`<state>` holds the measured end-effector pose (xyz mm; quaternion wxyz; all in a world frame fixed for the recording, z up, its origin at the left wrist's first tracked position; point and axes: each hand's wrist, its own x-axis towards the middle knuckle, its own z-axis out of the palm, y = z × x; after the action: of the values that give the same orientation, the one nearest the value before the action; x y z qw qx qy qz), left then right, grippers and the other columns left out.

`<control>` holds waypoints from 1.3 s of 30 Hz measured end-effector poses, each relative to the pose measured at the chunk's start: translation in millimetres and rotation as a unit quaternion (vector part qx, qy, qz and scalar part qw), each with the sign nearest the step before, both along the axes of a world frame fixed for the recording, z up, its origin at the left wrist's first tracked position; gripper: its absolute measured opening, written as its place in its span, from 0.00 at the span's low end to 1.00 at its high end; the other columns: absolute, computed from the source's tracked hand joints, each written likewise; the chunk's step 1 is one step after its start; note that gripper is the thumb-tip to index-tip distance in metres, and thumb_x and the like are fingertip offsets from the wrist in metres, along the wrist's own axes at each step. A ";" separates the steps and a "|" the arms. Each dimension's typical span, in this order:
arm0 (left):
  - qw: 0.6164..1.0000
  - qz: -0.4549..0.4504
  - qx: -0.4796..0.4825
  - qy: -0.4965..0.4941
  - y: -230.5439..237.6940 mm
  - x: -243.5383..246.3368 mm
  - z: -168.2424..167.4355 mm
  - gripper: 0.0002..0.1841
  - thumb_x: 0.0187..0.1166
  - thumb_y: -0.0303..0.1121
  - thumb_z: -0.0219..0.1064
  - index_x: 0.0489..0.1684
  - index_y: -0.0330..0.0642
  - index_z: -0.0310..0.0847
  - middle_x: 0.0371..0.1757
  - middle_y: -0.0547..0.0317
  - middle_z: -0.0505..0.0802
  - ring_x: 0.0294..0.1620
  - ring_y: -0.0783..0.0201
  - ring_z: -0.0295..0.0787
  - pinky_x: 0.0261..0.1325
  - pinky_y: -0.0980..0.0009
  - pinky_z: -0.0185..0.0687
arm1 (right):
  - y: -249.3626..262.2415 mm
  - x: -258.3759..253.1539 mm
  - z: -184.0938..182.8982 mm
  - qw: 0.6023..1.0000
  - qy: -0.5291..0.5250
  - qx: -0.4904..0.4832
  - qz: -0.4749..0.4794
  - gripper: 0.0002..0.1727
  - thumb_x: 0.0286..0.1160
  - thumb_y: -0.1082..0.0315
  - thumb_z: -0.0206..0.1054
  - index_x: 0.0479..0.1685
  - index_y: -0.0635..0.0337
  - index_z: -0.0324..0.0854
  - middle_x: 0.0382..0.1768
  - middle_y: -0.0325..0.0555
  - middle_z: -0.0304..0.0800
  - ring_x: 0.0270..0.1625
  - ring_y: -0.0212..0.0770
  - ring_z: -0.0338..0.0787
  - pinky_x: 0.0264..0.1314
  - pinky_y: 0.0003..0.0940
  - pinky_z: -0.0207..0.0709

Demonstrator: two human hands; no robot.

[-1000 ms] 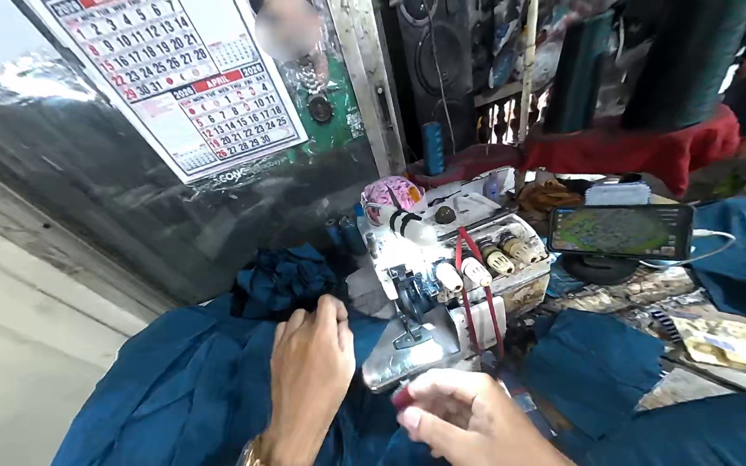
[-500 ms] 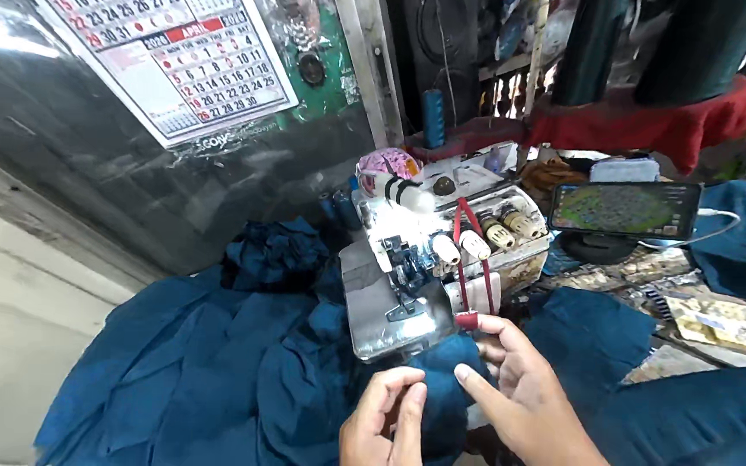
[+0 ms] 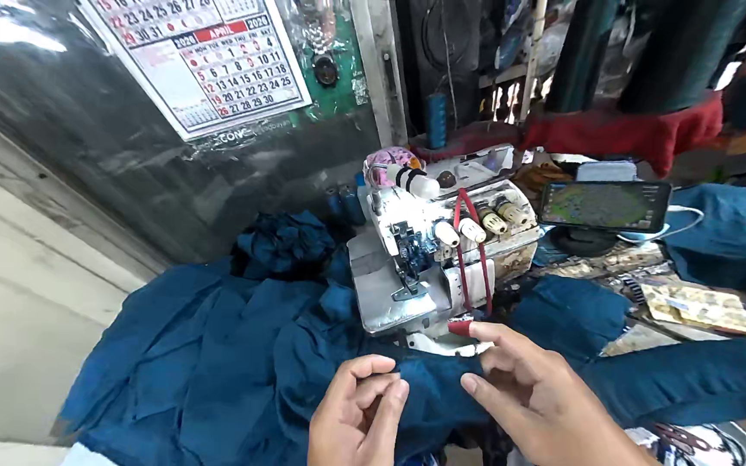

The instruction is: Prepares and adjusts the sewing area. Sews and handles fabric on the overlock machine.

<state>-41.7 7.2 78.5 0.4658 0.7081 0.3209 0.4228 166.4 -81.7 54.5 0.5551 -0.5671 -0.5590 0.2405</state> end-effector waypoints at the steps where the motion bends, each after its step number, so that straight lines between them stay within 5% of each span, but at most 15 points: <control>1: 1.000 -0.013 -0.003 0.006 -3.6 -1.7 6.5 0.16 0.76 0.20 0.71 0.59 0.32 0.77 0.40 0.51 0.97 0.34 0.58 0.95 0.35 0.66 0.93 | -3.0 -4.5 1.9 1.000 -0.011 -0.003 -0.013 0.28 0.79 0.63 0.71 0.80 0.46 0.76 0.39 0.32 0.95 0.30 0.31 0.91 0.29 0.28 0.89; 5: 0.999 0.013 0.016 0.050 -6.2 17.6 -11.2 0.19 0.67 0.26 0.82 0.53 0.39 0.80 0.35 0.59 0.97 0.33 0.62 0.97 0.36 0.66 0.96 | -0.1 -20.4 -29.2 0.986 -0.111 -0.011 -0.125 0.23 0.80 0.55 0.69 0.74 0.41 0.82 0.38 0.27 0.95 0.26 0.25 0.89 0.25 0.26 0.86; 9: 0.997 0.013 0.031 0.073 -18.9 31.8 -24.0 0.21 0.63 0.28 0.84 0.53 0.41 0.81 0.35 0.62 0.96 0.33 0.64 0.96 0.35 0.68 0.96 | -10.7 -27.4 -46.8 0.975 -0.091 0.024 -0.199 0.22 0.75 0.58 0.73 0.68 0.50 0.85 0.34 0.26 0.96 0.27 0.22 0.90 0.26 0.23 0.85; 12: 0.991 -0.030 0.045 0.124 -29.1 37.3 -29.5 0.17 0.75 0.26 0.74 0.61 0.44 0.82 0.41 0.67 0.97 0.38 0.69 0.96 0.41 0.71 0.96 | -25.5 -28.0 -40.4 0.989 0.057 -0.025 -0.135 0.26 0.78 0.65 0.71 0.76 0.54 0.78 0.37 0.32 0.97 0.24 0.30 0.92 0.18 0.27 0.86; 15: 0.989 -0.043 0.044 0.132 -35.9 38.6 -23.2 0.18 0.74 0.23 0.74 0.61 0.41 0.80 0.43 0.66 0.98 0.41 0.68 0.97 0.43 0.70 0.97 | -40.0 -25.1 -23.4 0.980 0.167 -0.082 -0.066 0.36 0.76 0.62 0.76 0.85 0.54 0.68 0.39 0.38 0.96 0.21 0.39 0.92 0.14 0.37 0.88; 18: 0.991 -0.040 0.029 0.128 -35.6 42.3 -22.1 0.18 0.70 0.22 0.76 0.58 0.42 0.81 0.42 0.65 0.98 0.40 0.66 0.98 0.42 0.69 0.98 | -32.3 -18.6 -27.0 0.977 0.173 -0.097 -0.079 0.36 0.68 0.58 0.81 0.78 0.50 0.74 0.35 0.38 0.94 0.19 0.39 0.90 0.11 0.35 0.86; 22: 0.990 -0.036 0.063 0.124 -35.9 42.5 -16.8 0.17 0.68 0.23 0.79 0.52 0.40 0.82 0.46 0.62 0.97 0.45 0.65 0.98 0.49 0.66 0.99 | -30.3 -7.4 -15.4 0.967 0.225 -0.110 -0.047 0.28 0.79 0.68 0.71 0.79 0.47 0.73 0.36 0.44 0.95 0.16 0.44 0.88 0.09 0.37 0.84; 28: 0.971 0.045 0.178 0.153 -51.0 41.9 -33.2 0.09 0.75 0.34 0.77 0.44 0.40 0.90 0.40 0.62 0.93 0.40 0.73 0.93 0.45 0.74 0.94 | -34.5 -15.5 -8.5 0.964 0.241 -0.067 -0.089 0.32 0.76 0.73 0.72 0.81 0.53 0.71 0.36 0.45 0.96 0.16 0.43 0.88 0.07 0.35 0.81; 31: 0.988 0.040 0.112 0.097 -63.2 40.3 -49.0 0.06 0.78 0.28 0.71 0.44 0.35 0.90 0.41 0.58 0.93 0.40 0.70 0.93 0.45 0.73 0.93 | -40.3 -31.6 -4.6 0.943 0.320 -0.054 -0.076 0.30 0.80 0.78 0.62 0.82 0.60 0.64 0.45 0.51 0.94 0.21 0.43 0.91 0.15 0.36 0.87; 33: 0.999 -0.013 -0.045 -0.012 -69.3 36.7 -47.7 0.08 0.85 0.24 0.61 0.48 0.30 0.86 0.41 0.54 0.92 0.39 0.65 0.92 0.45 0.68 0.93 | -44.9 -40.6 -9.5 0.913 0.402 -0.054 -0.047 0.24 0.85 0.78 0.51 0.80 0.65 0.63 0.48 0.54 0.91 0.27 0.43 0.92 0.24 0.36 0.90; 36: 0.932 -0.096 -0.324 -0.134 -70.3 27.4 -32.3 0.16 0.93 0.31 0.47 0.51 0.30 0.80 0.47 0.48 0.92 0.50 0.59 0.92 0.60 0.56 0.89 | -45.2 -44.3 -14.4 0.892 0.433 -0.122 -0.038 0.18 0.92 0.68 0.47 0.73 0.58 0.75 0.54 0.49 0.89 0.29 0.36 0.84 0.18 0.26 0.70; 37: 0.926 -0.102 -0.338 -0.131 -66.7 27.4 -29.3 0.17 0.93 0.32 0.46 0.50 0.32 0.81 0.47 0.51 0.92 0.51 0.62 0.92 0.60 0.60 0.89 | -38.7 -41.5 -14.2 0.901 0.408 -0.145 -0.023 0.17 0.92 0.67 0.49 0.70 0.55 0.78 0.56 0.46 0.90 0.34 0.37 0.87 0.18 0.26 0.72; 39: 0.971 -0.087 -0.212 -0.075 -52.4 27.0 -35.1 0.17 0.94 0.33 0.49 0.45 0.35 0.83 0.40 0.56 0.90 0.43 0.66 0.88 0.51 0.67 0.87 | -20.6 -33.5 -14.4 0.913 0.367 -0.178 0.001 0.17 0.91 0.61 0.55 0.72 0.51 0.77 0.55 0.47 0.91 0.40 0.41 0.92 0.25 0.31 0.82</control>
<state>-14.7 -45.2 43.4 0.6626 0.5849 0.3046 0.3551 132.9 -102.3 40.2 0.6107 -0.5274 -0.2644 0.5282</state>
